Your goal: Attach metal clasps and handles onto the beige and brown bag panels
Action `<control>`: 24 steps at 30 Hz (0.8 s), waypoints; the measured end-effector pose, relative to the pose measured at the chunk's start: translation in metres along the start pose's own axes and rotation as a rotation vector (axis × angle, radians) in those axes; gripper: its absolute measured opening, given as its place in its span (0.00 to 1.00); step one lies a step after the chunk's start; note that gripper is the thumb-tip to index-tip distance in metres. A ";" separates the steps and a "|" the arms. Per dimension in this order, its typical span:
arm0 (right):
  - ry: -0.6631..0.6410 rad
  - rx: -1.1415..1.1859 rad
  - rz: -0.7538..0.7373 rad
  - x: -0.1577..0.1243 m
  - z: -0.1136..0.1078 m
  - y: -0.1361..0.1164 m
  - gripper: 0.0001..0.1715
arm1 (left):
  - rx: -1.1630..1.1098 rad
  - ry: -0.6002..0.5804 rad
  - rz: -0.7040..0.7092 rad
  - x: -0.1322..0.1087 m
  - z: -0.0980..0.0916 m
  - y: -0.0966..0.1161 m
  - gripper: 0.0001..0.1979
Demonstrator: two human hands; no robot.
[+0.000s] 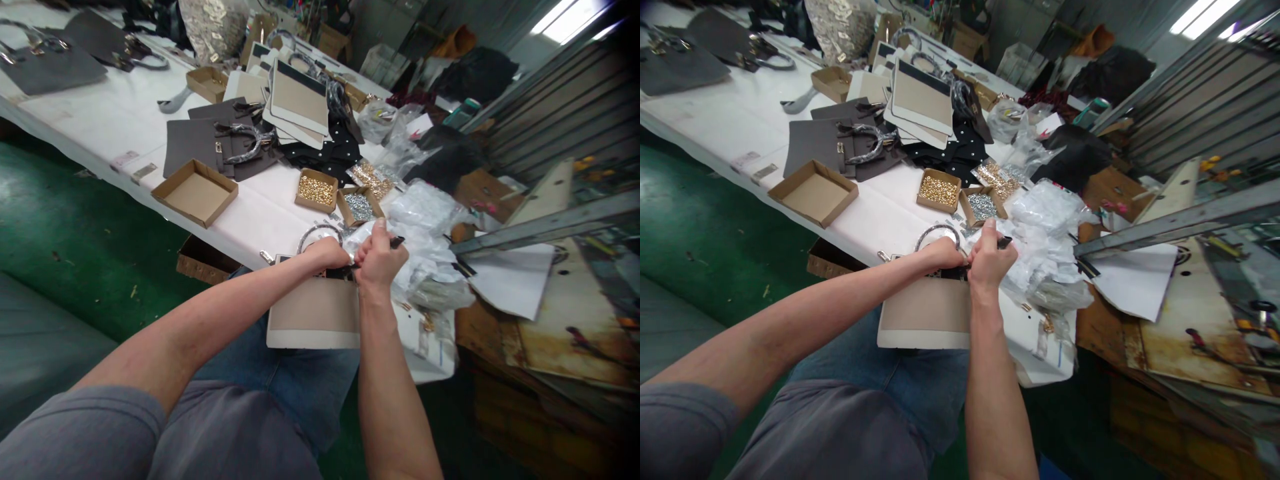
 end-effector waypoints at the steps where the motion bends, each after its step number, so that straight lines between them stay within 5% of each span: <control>1: 0.037 0.020 -0.027 -0.002 -0.002 0.000 0.39 | 0.013 -0.003 -0.001 -0.001 -0.001 0.001 0.24; 14: 0.176 0.193 -0.186 -0.031 -0.017 -0.001 0.41 | 0.123 -0.017 0.004 0.001 -0.002 0.006 0.21; 21: 0.084 0.272 0.019 -0.007 -0.036 -0.002 0.43 | 0.130 0.030 0.028 -0.003 -0.004 0.004 0.23; 24: 0.092 0.244 -0.060 -0.010 -0.044 -0.014 0.42 | 0.094 0.013 0.019 -0.004 -0.004 0.005 0.23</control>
Point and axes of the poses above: each hand's wrist, its own x-axis towards the middle knuckle, its own z-axis out of the palm, y = z × x, the point moved 3 cm from there along x, towards the middle knuckle, and after that the axes turned 1 degree about -z, right-handed, at the moved point
